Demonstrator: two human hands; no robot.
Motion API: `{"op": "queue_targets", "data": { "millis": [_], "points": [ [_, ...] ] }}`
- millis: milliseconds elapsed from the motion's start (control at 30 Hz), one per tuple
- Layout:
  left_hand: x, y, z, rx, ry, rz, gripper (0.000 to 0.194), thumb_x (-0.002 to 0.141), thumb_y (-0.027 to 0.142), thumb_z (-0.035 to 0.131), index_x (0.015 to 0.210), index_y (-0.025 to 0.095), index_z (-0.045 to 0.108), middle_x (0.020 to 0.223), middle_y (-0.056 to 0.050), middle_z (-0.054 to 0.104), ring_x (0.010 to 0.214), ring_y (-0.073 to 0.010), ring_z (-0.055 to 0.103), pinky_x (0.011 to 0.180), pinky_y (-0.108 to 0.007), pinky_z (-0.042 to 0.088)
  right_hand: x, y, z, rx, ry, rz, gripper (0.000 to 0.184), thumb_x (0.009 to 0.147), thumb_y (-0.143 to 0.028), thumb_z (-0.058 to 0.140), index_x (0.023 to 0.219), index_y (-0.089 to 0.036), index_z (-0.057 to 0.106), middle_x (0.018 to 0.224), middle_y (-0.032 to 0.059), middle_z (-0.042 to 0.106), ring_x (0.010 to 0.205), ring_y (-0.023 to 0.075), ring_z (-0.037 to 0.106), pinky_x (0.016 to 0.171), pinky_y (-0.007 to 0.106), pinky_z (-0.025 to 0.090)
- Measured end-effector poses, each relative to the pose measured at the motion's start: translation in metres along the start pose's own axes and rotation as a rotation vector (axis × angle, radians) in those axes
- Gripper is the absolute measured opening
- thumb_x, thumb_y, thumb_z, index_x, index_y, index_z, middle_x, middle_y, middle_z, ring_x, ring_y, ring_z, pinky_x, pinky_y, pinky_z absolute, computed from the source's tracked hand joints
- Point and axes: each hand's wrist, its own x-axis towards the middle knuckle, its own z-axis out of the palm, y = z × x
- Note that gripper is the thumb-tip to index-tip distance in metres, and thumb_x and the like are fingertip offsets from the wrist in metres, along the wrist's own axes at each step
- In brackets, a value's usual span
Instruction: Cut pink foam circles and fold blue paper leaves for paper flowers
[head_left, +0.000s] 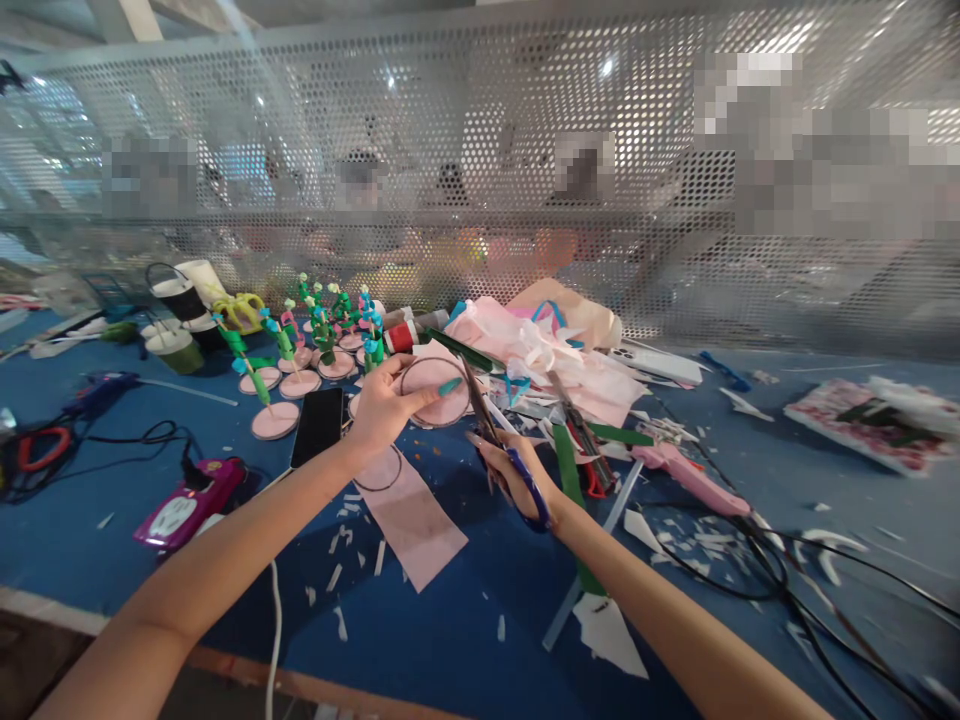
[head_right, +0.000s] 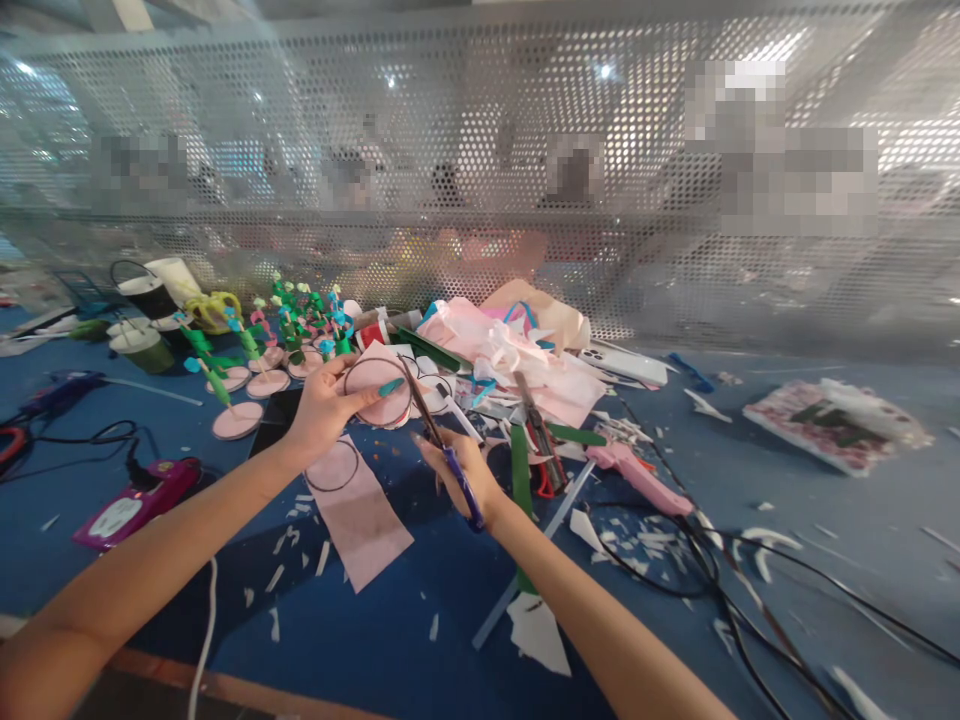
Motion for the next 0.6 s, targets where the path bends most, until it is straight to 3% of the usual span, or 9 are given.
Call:
{"op": "queue_targets", "data": {
  "millis": [233, 600],
  "points": [
    [-0.0004, -0.003, 0.0003, -0.032, 0.001, 0.01, 0.04, 0.053, 0.029, 0.082, 0.085, 0.014, 0.063, 0.086, -0.003, 0.067, 0.082, -0.0177, 0.062, 0.072, -0.026, 0.05, -0.0021, -0.0008, 0.0007, 0.011, 0.001, 0.044, 0.042, 0.081, -0.06, 0.049, 0.068, -0.02, 0.043, 0.043, -0.0077, 0.036, 0.034, 0.0071, 0.035, 0.034, 0.02, 0.027],
    [0.0002, 0.0055, -0.0002, -0.046, 0.068, 0.037, 0.037, 0.053, 0.029, 0.082, 0.081, 0.014, 0.062, 0.079, -0.001, 0.066, 0.075, -0.0154, 0.061, 0.069, -0.025, 0.049, -0.0019, 0.0019, 0.0009, 0.001, -0.012, 0.034, 0.046, 0.081, -0.064, 0.047, 0.066, -0.02, 0.042, 0.044, -0.0071, 0.036, 0.035, 0.0072, 0.037, 0.035, 0.02, 0.031]
  ]
}}
